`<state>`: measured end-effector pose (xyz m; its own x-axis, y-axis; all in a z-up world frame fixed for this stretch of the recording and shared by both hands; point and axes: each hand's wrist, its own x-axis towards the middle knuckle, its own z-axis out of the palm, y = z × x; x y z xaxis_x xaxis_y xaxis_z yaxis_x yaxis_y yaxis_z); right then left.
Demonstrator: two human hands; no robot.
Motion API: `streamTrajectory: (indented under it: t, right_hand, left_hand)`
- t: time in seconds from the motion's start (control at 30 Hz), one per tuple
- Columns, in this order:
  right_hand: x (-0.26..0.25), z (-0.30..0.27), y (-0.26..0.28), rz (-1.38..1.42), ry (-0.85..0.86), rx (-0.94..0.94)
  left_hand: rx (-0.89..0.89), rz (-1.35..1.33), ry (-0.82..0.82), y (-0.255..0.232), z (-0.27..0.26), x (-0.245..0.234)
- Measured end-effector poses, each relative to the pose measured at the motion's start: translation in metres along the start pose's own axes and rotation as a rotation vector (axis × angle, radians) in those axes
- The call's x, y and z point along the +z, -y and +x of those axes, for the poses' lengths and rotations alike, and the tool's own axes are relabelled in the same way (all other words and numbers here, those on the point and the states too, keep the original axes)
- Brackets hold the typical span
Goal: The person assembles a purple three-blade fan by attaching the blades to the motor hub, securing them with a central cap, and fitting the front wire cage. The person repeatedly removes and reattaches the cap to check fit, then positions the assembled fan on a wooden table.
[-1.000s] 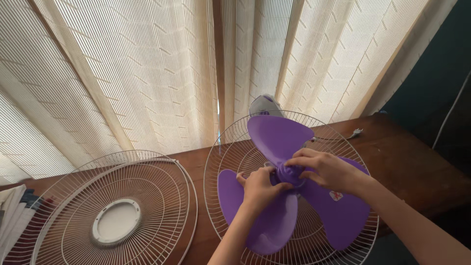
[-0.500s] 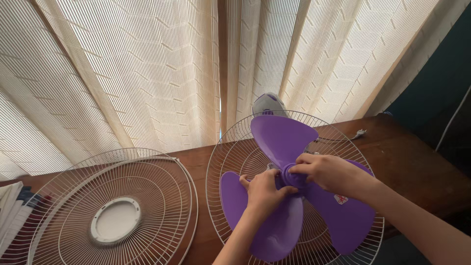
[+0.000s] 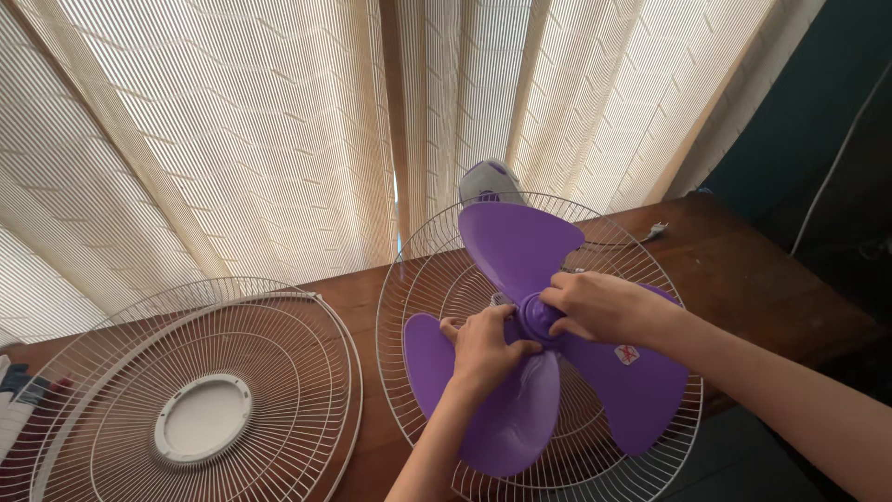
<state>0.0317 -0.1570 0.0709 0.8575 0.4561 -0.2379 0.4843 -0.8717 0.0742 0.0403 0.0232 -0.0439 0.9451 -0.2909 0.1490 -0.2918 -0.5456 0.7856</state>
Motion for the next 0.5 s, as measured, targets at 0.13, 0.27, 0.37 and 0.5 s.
streamTrajectory:
  t: [0.13,0.27,0.37,0.5]
  right_hand:
    - [-0.009,0.001,0.011,0.016,-0.076,0.074]
    - [-0.021,0.003,0.021,-0.119,0.111,0.248]
    - [-0.027,-0.005,0.018,-0.109,0.042,0.248]
    - [-0.020,-0.015,0.006,0.205,-0.104,0.008]
  left_hand:
    - [-0.020,0.001,0.012,0.003,-0.001,0.001]
    - [-0.028,-0.001,0.030,0.002,-0.001,0.000]
    - [-0.040,0.011,0.039,0.000,0.002,-0.003]
    - [-0.015,-0.026,0.039,-0.003,-0.003,-0.005]
